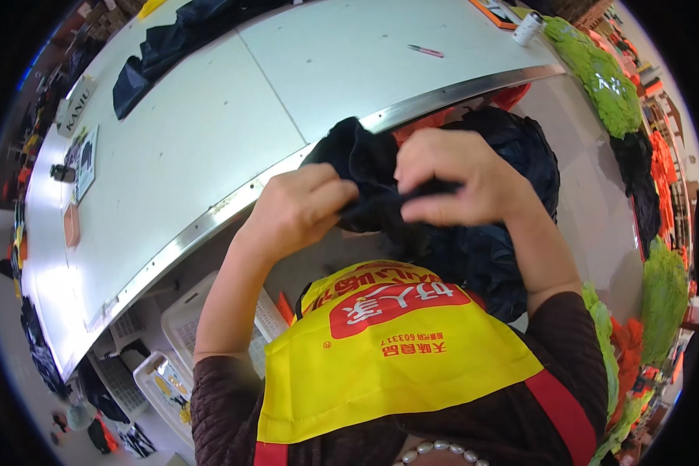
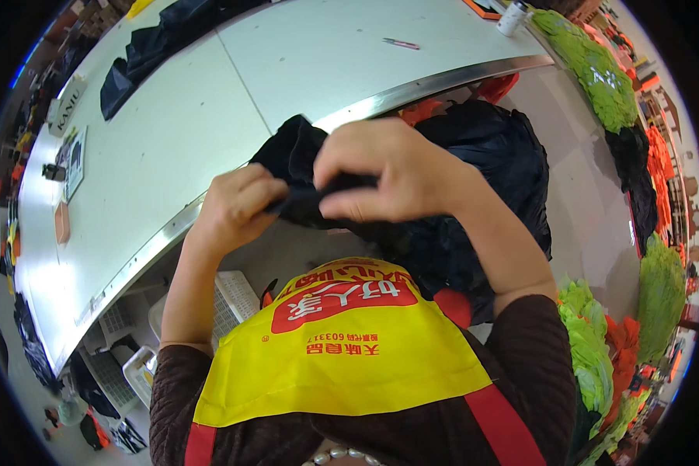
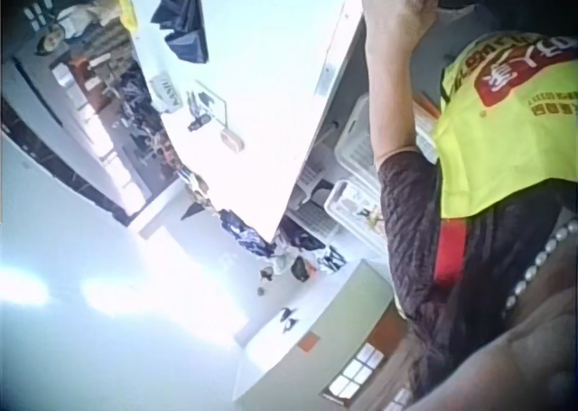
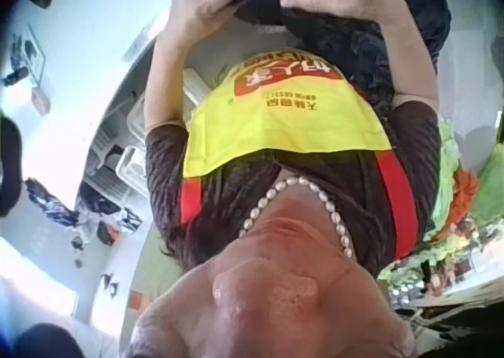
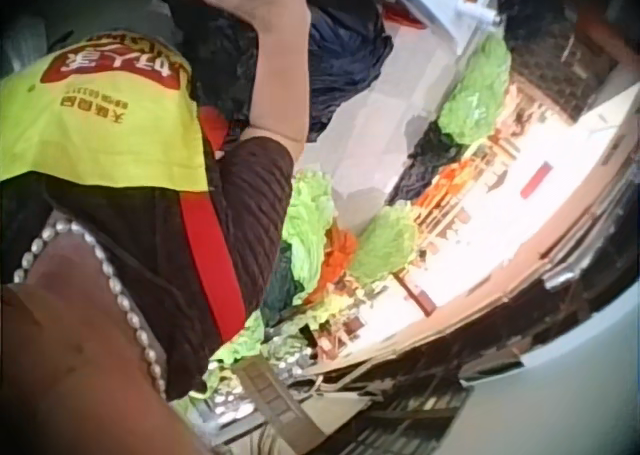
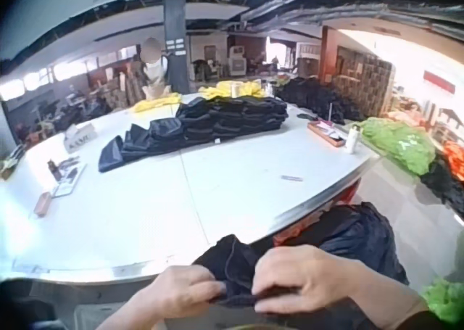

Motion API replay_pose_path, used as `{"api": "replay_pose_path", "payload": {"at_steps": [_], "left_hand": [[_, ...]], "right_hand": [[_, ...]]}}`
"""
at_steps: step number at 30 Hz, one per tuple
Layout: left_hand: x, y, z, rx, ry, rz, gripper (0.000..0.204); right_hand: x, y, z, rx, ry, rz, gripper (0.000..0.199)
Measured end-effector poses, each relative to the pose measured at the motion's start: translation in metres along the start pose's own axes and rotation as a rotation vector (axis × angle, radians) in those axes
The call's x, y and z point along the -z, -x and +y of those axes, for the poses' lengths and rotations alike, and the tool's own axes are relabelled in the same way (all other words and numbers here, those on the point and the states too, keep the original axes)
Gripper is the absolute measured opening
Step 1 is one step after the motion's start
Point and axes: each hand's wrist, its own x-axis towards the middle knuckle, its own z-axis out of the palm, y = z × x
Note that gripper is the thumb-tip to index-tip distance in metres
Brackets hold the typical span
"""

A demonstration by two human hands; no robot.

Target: The person repeatedly unfolds dark garments on a white table, smooths them, and folds them into compact rectangles. The person stacks the folded items on the table and continues the process with additional garments from a nearby pile.

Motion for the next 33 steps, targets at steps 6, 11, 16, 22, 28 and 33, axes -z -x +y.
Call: {"api": "replay_pose_path", "payload": {"at_steps": [6, 11, 16, 22, 28, 33], "left_hand": [[0.033, 0.025, 0.023, -0.099, -0.071, -0.029, 0.024], [0.071, 0.052, 0.038, -0.012, -0.087, -0.109, 0.023], [0.077, 0.072, 0.048, 0.046, -0.120, -0.135, 0.023], [0.073, 0.075, 0.048, 0.127, -0.065, -0.208, 0.022], [0.052, 0.118, 0.053, 0.654, 0.319, -0.247, 0.032], [0.048, 0.144, 0.015, 0.942, -0.021, -0.904, 0.057]], "right_hand": [[-0.008, 0.019, -0.036, 0.035, 0.518, -0.430, 0.028], [-0.001, 0.048, 0.037, -0.222, 0.905, -0.587, 0.022], [-0.034, 0.019, 0.011, -0.098, 0.479, -0.179, 0.023], [-0.106, -0.046, -0.039, -0.325, -0.323, -0.509, 0.034], [-0.106, -0.038, 0.027, -0.120, 0.464, -0.977, 0.015], [-0.066, -0.053, 0.012, 0.080, 0.485, -0.774, 0.010]]}}
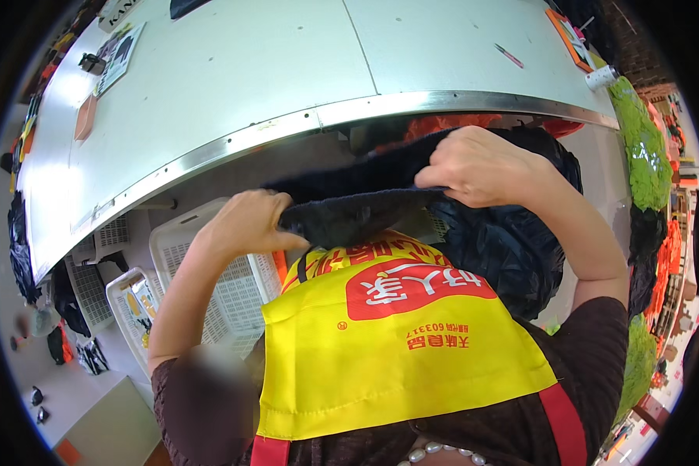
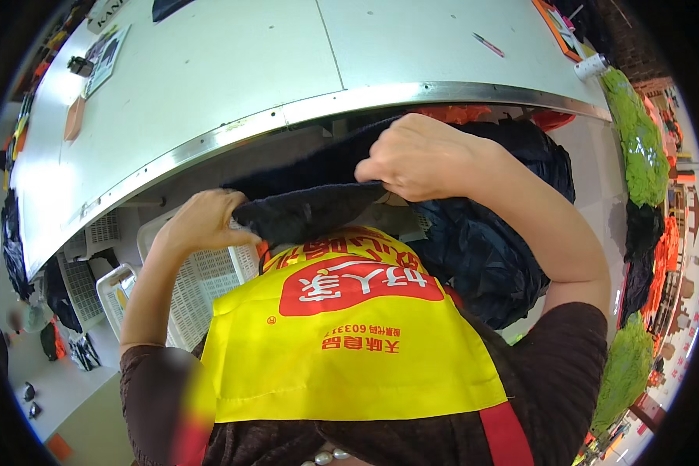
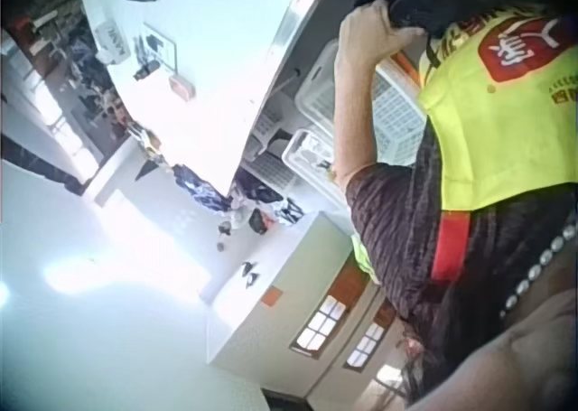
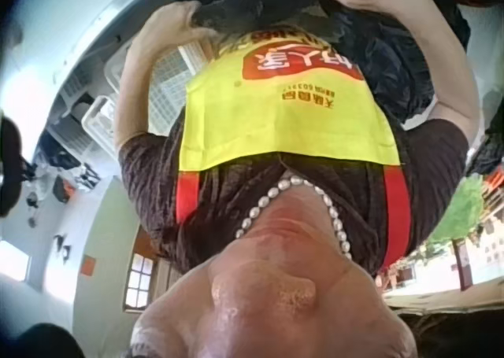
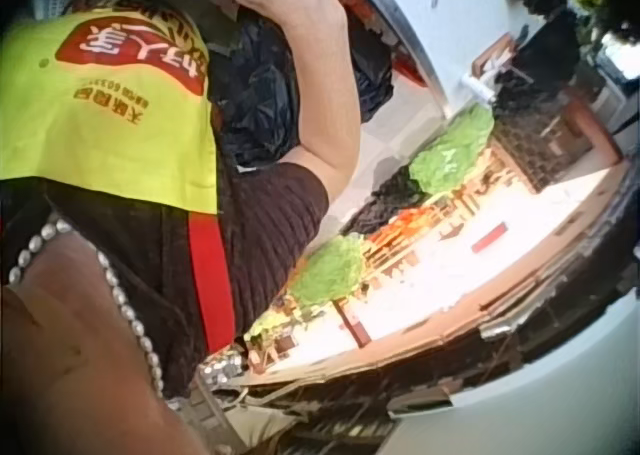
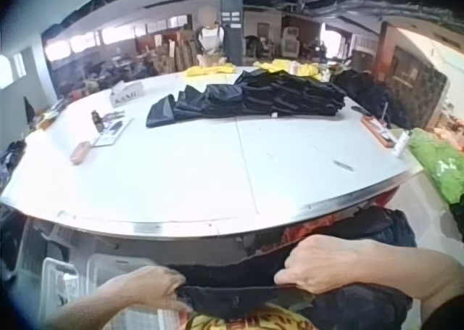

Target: The person repeatedly unfolds dark garments on a white table, smooths them, and folds them into compact rectangles. The person stacks the folded items on the table and continues the process with additional garments from a nearby pile.

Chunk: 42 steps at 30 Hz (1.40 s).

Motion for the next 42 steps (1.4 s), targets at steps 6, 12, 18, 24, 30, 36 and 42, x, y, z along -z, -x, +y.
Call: {"api": "replay_pose_path", "payload": {"at_steps": [6, 12, 18, 24, 30, 36, 42], "left_hand": [[0.001, 0.001, -0.010, -0.108, -0.661, 0.457, 0.030], [0.036, 0.023, 0.005, -0.132, -0.572, 0.705, 0.014], [0.075, 0.059, 0.041, 0.005, -0.498, 1.061, 0.020], [0.090, 0.037, 0.003, 0.042, -0.353, 0.814, 0.021], [0.102, 0.037, -0.008, -0.144, 0.590, 0.866, 0.022], [0.113, 0.047, 0.007, -0.238, 0.317, 1.035, 0.019], [0.096, 0.083, 0.035, -0.879, 0.251, 1.262, 0.013]], "right_hand": [[0.005, 0.031, 0.003, 0.066, 0.067, 0.218, 0.009], [0.012, 0.065, -0.004, -0.084, 0.185, 0.323, 0.014], [0.046, 0.083, -0.005, -0.310, 0.132, 0.758, 0.029], [0.035, 0.066, 0.011, -0.340, -0.063, 0.731, 0.023], [0.054, 0.056, 0.022, -0.591, -0.417, 0.967, 0.040], [0.048, 0.049, 0.050, -0.005, -1.117, 0.788, 0.022], [0.054, 0.015, -0.079, 1.011, -1.371, -0.392, 0.025]]}}
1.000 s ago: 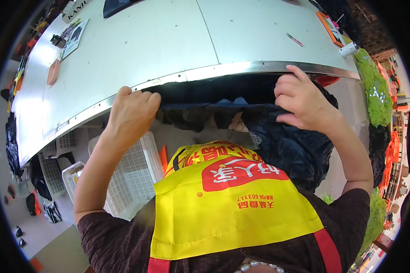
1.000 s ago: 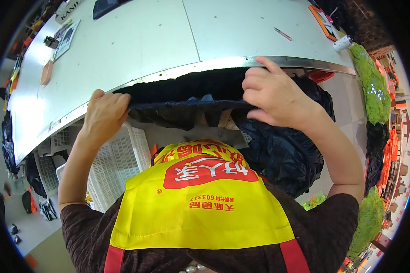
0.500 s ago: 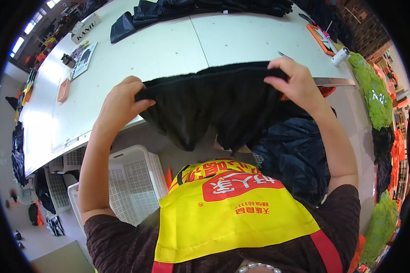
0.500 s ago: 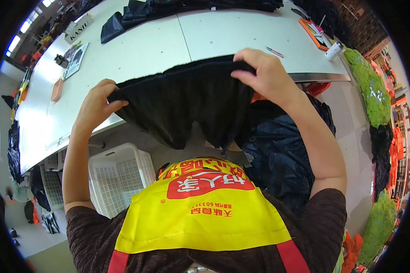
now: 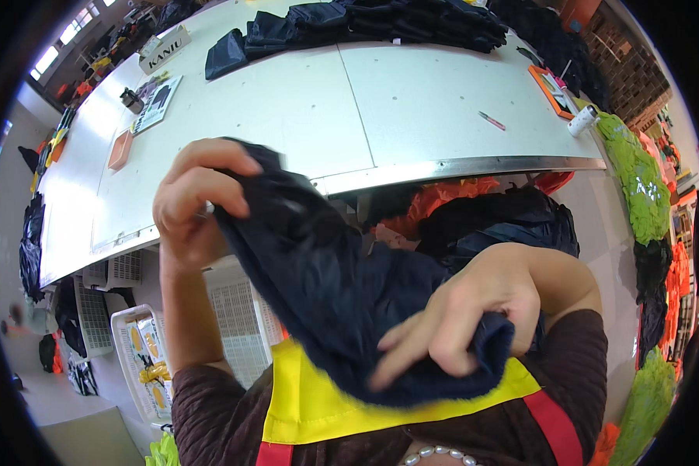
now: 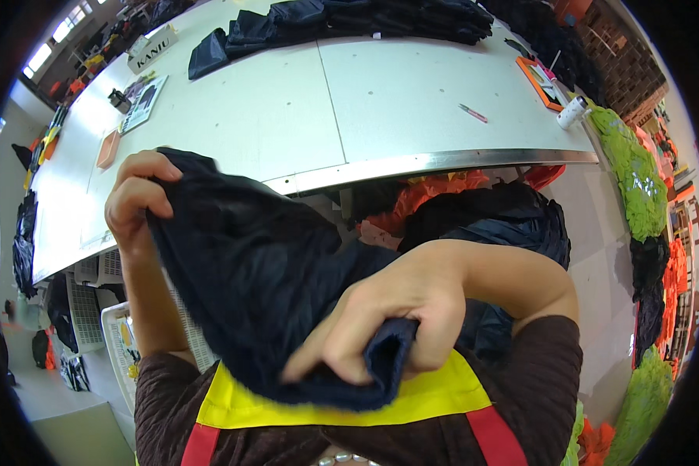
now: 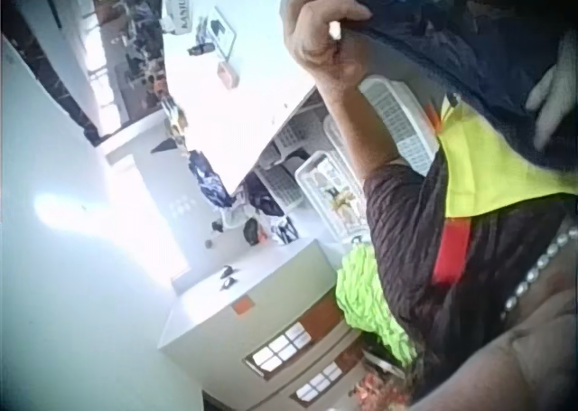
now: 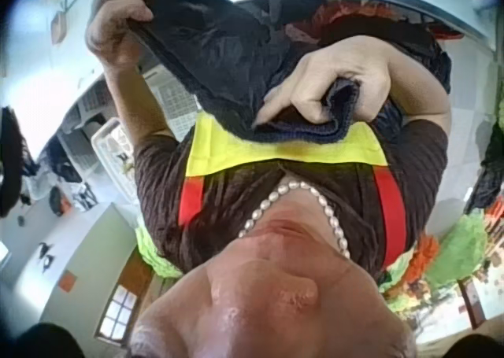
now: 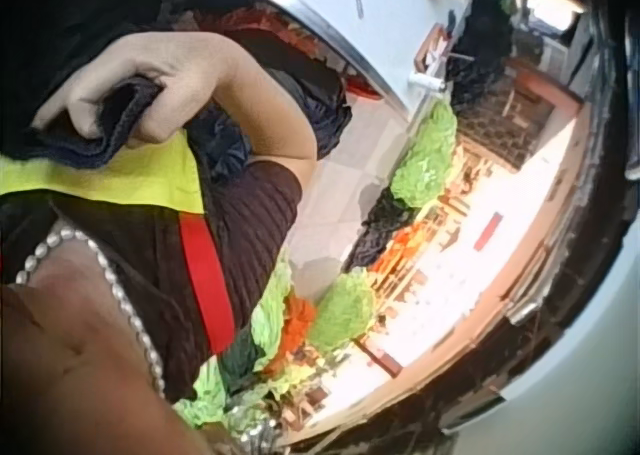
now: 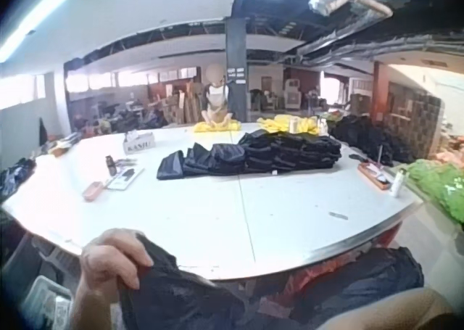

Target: The person repeatedly unfolds dark garments on a white table, smooths them, and folds them into compact rectangles. The person stacks the folded items on the table and continues the process with additional garments from a nearby pile.

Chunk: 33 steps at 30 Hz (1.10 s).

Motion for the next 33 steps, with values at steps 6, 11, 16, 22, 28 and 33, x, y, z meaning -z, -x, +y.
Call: {"api": "replay_pose_path", "payload": {"at_steps": [6, 11, 16, 22, 28, 33], "left_hand": [[-0.055, -0.047, -0.022, -0.098, 0.468, -0.084, 0.005], [-0.093, -0.064, -0.041, -0.176, 0.420, 0.087, 0.015], [-0.112, -0.011, -0.053, 0.363, 0.307, 0.761, 0.005], [-0.201, 0.233, -0.111, 1.550, 0.585, 0.492, 0.046], [-0.260, 0.219, -0.129, 1.355, 1.101, 0.113, 0.074], [-0.239, 0.157, -0.088, 1.464, 1.640, 0.023, 0.080]], "right_hand": [[0.028, 0.019, -0.047, 0.132, 0.777, 0.523, 0.024], [0.060, 0.045, -0.025, 0.154, 1.092, 1.044, 0.029], [0.087, 0.092, -0.016, 0.197, 1.090, 1.324, 0.037], [0.072, 0.044, -0.026, 0.428, 0.717, 1.446, 0.048], [0.068, 0.051, -0.039, 0.294, 0.829, 1.349, 0.059], [0.038, 0.070, -0.060, 0.223, 0.927, 1.535, 0.051]]}}
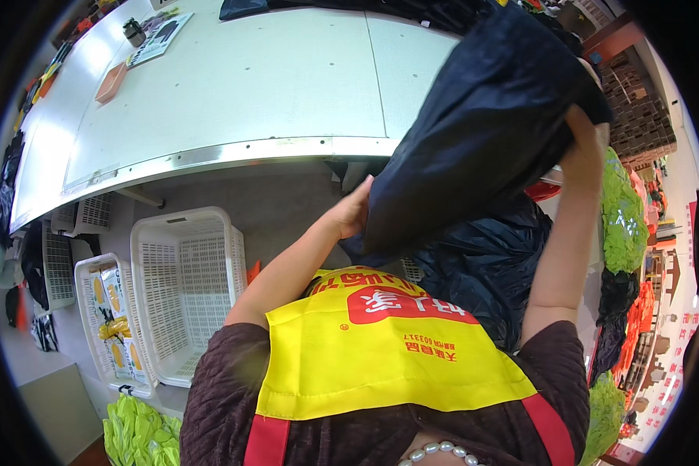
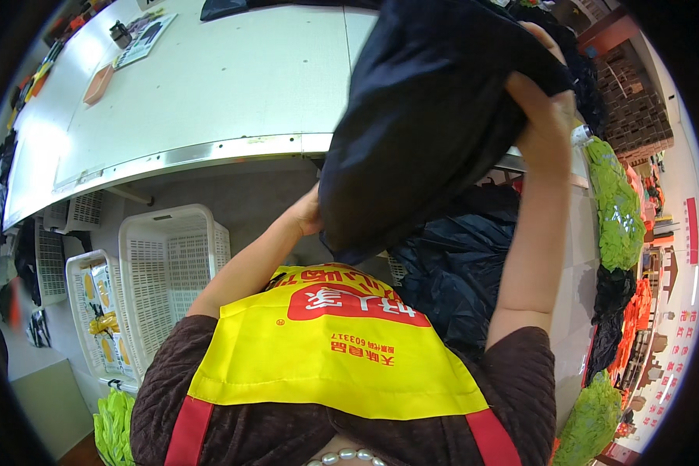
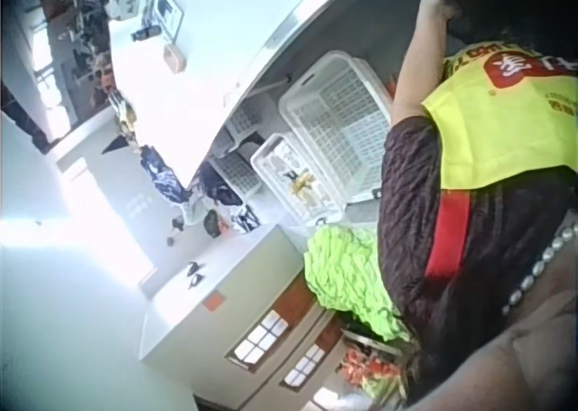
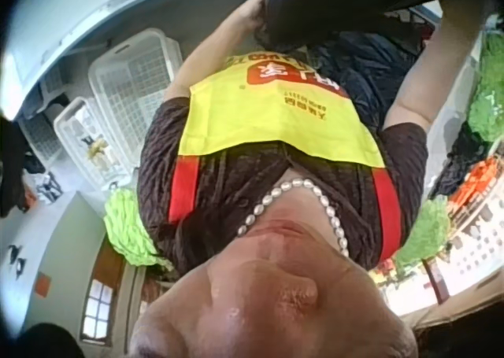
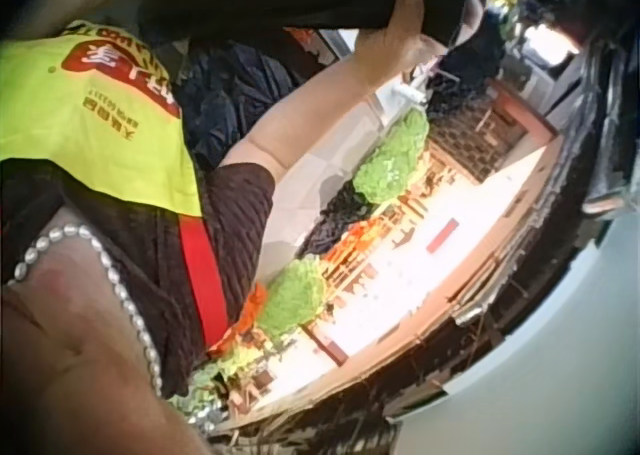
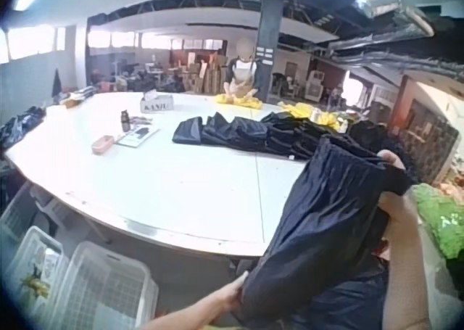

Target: The person repeatedly unfolds dark garments on a white table, smooths them, and folds them into compact rectangles. The person stacks the folded items on the table and continues the process with additional garments from a nearby pile.

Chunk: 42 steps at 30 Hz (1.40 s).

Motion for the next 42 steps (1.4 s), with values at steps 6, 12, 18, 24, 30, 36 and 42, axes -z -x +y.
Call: {"api": "replay_pose_path", "payload": {"at_steps": [6, 12, 18, 24, 30, 36, 42], "left_hand": [[0.023, 0.070, 0.079, -0.612, -0.302, 0.284, 0.044], [0.028, 0.086, 0.074, -0.546, -0.710, 0.561, 0.039], [0.063, 0.176, 0.048, -0.675, 0.013, 0.541, 0.041], [0.036, 0.237, 0.052, -0.484, -0.421, 0.541, 0.030], [0.056, 0.240, 0.030, -0.903, -0.565, 0.990, 0.016], [0.105, 0.276, 0.065, -1.220, -0.239, 1.154, 0.010], [0.077, 0.381, 0.223, -1.420, -0.879, 1.744, 0.020]], "right_hand": [[0.118, -0.017, -0.055, 0.078, 0.527, 0.161, 0.039], [0.122, 0.027, -0.010, -0.378, 0.368, -0.096, 0.042], [0.033, 0.013, 0.004, -0.373, 0.250, -0.156, 0.037], [0.022, -0.069, -0.004, -0.194, 0.593, -0.479, 0.037], [-0.069, -0.173, -0.030, 0.407, 1.049, -0.801, 0.038], [-0.216, -0.239, -0.002, 0.508, 1.056, -0.848, 0.032], [-0.245, -0.328, 0.023, 0.263, 0.830, -0.578, 0.028]]}}
